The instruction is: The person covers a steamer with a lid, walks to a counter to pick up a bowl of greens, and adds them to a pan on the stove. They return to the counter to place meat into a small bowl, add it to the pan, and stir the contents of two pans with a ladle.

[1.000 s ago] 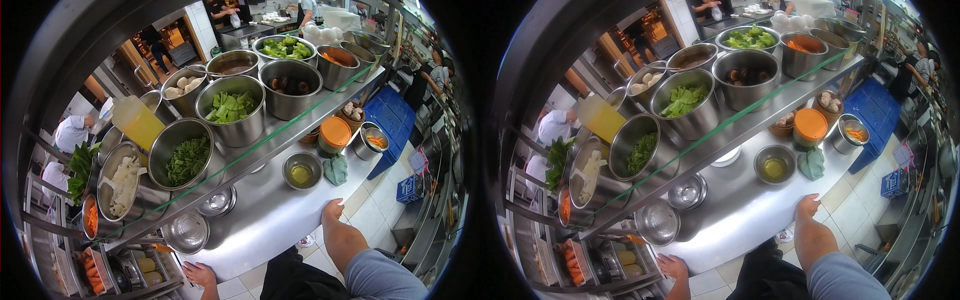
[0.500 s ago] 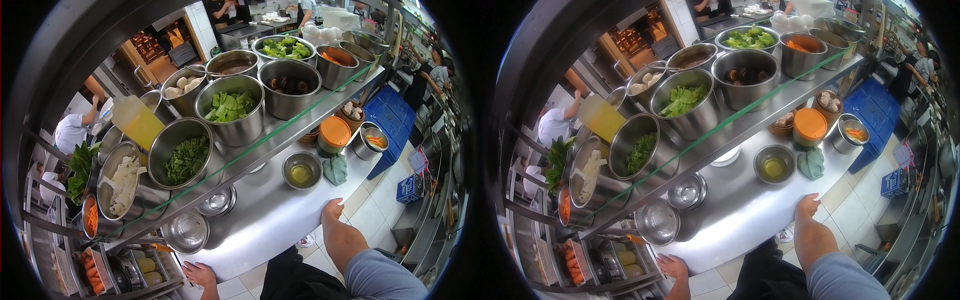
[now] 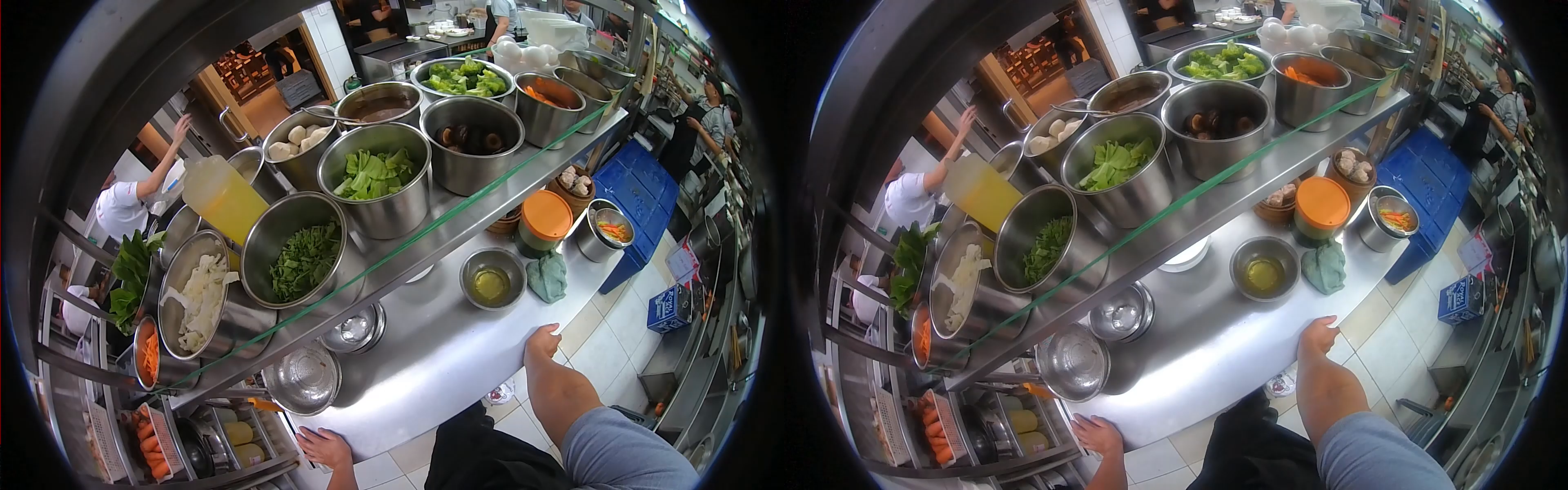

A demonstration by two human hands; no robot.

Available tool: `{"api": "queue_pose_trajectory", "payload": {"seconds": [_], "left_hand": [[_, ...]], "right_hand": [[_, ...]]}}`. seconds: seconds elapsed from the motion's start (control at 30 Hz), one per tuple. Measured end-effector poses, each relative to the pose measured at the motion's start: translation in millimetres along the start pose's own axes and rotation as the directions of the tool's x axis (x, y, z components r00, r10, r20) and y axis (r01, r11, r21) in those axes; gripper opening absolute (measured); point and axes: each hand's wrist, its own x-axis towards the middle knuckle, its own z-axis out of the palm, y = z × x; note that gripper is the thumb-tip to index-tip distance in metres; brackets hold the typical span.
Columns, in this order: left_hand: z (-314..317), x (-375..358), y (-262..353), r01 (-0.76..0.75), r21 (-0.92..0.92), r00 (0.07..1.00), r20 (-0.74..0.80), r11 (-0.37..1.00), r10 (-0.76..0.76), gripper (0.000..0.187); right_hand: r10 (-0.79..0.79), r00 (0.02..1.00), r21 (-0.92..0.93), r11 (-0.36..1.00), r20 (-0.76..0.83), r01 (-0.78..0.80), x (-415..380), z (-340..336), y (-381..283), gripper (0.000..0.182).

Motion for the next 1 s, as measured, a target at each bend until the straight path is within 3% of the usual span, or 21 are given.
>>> {"api": "queue_pose_trajectory", "payload": {"seconds": [0.23, 1.0], "left_hand": [[9.2, 1.4, -5.2, -0.02, 0.026, 0.998, -0.051, 0.999, 0.021, 0.054], [1.4, 1.1, -0.1, 0.011, -0.004, 1.0, 0.003, 1.0, -0.011, 0.055]], "right_hand": [[-0.01, 1.0, -0.009, 1.0, -0.002, 0.01, 8.1, 7.3, 5.1, 0.065], [-0.009, 1.0, -0.014, 1.0, -0.021, 0.009, 5.5, 5.5, 2.9, 0.064]]}}
